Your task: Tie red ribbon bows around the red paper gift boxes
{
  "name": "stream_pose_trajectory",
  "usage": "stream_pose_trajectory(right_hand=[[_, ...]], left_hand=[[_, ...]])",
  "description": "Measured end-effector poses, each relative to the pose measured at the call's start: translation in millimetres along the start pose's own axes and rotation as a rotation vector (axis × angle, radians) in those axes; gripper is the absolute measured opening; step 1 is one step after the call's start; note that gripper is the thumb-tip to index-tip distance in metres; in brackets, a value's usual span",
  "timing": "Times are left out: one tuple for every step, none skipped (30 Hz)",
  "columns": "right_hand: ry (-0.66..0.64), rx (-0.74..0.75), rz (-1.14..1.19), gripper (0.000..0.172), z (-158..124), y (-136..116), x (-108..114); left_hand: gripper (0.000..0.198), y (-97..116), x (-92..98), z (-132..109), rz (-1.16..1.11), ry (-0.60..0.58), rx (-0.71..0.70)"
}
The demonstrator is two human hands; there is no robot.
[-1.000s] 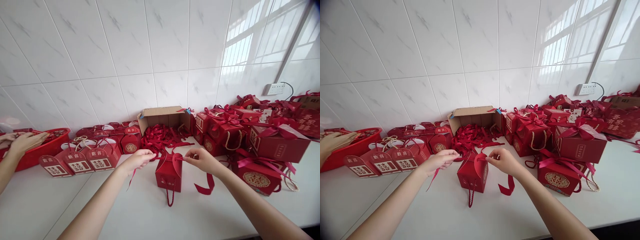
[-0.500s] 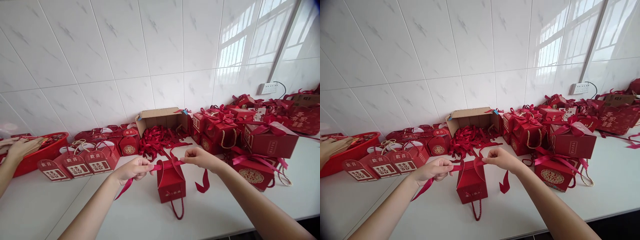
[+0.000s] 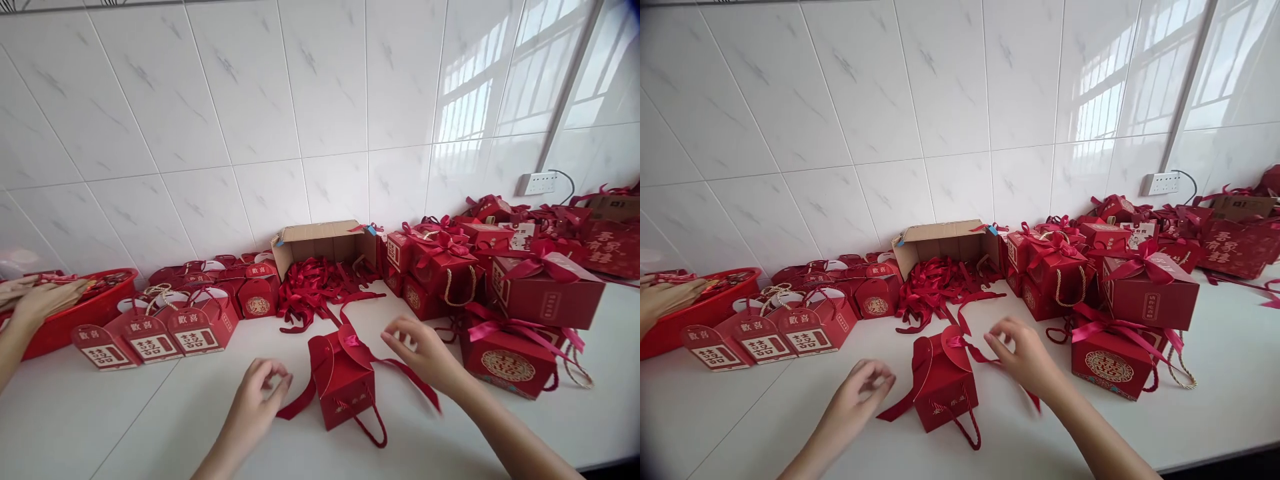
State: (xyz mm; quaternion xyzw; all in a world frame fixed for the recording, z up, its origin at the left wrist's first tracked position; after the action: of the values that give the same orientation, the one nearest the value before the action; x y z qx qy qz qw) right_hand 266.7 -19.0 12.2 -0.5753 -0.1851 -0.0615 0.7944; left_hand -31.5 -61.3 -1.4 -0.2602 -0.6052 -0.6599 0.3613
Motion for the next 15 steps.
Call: stream_pose_trajectory(right_hand=[[-0.078,-0.061,0.032,0.043,-5,0,-1],[-0.170,-0.135,0.077,0.050,-9,1,-4],[-0.252,-0.205,0.119,0.055,-13,1,-8],[-0.301,-0.254,0.146,0.057,-16,2,-13],[-0.302,-0.275,0.154,0.058,-19,3,-19],[-0.264,-0.273,0.147,0.058,-22,3,-25],[-0.204,-0.255,0.135,0.057,-24,4,-31],[-0.145,-0.231,0.132,0.057,-27,4,-37],[-0.097,-0.213,0.150,0.055,-31,3,-43],[-0.063,-0.209,0.189,0.053,-35,3,-48],[-0.046,-0.220,0.248,0.052,-40,2,-53],[-0.027,-0.246,0.321,0.051,-44,1,-58],[0.002,-0.282,0.398,0.051,-49,1,-62],[0.038,-0.318,0.471,0.053,-53,0,-66],[0.089,-0.334,0.538,0.055,-57,0,-70]], left_hand=[[0.036,-2,-3.2,-8,0.032,-0.016,-0.005],[0.038,-2,-7.9,-16,0.034,-0.096,-0.029],[0.041,-1,-13.4,-23,0.024,-0.180,-0.051],[0.043,1,-19.1,-29,0.026,-0.251,-0.063],[0.044,4,-24.8,-34,0.049,-0.304,-0.075],[0.042,7,-29.8,-38,0.086,-0.315,-0.084],[0.038,10,-34.1,-40,0.132,-0.294,-0.092],[0.034,13,-37.7,-41,0.171,-0.262,-0.101],[0.030,16,-40.6,-41,0.181,-0.225,-0.106],[0.027,17,-43.2,-42,0.168,-0.196,-0.105],[0.026,18,-45.6,-42,0.133,-0.171,-0.102],[0.025,18,-47.8,-42,0.077,-0.152,-0.096],[0.025,17,-50.0,-43,0.008,-0.142,-0.090],[0.026,16,-52.2,-43,-0.066,-0.133,-0.080],[0.027,16,-54.0,-44,-0.143,-0.121,-0.064]])
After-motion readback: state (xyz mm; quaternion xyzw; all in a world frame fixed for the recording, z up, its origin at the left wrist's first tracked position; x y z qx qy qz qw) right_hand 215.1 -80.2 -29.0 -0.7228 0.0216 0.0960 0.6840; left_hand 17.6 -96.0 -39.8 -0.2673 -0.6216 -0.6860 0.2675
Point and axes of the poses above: each hand's wrist, its own z-axis towards the middle knuckle, its own x-axis out of the back of the hand, y = z × x, the point moved 1 cm from there along z, towards the middle knuckle, and after that the axes turned 15 degrees about z, right-handed, at the moved point
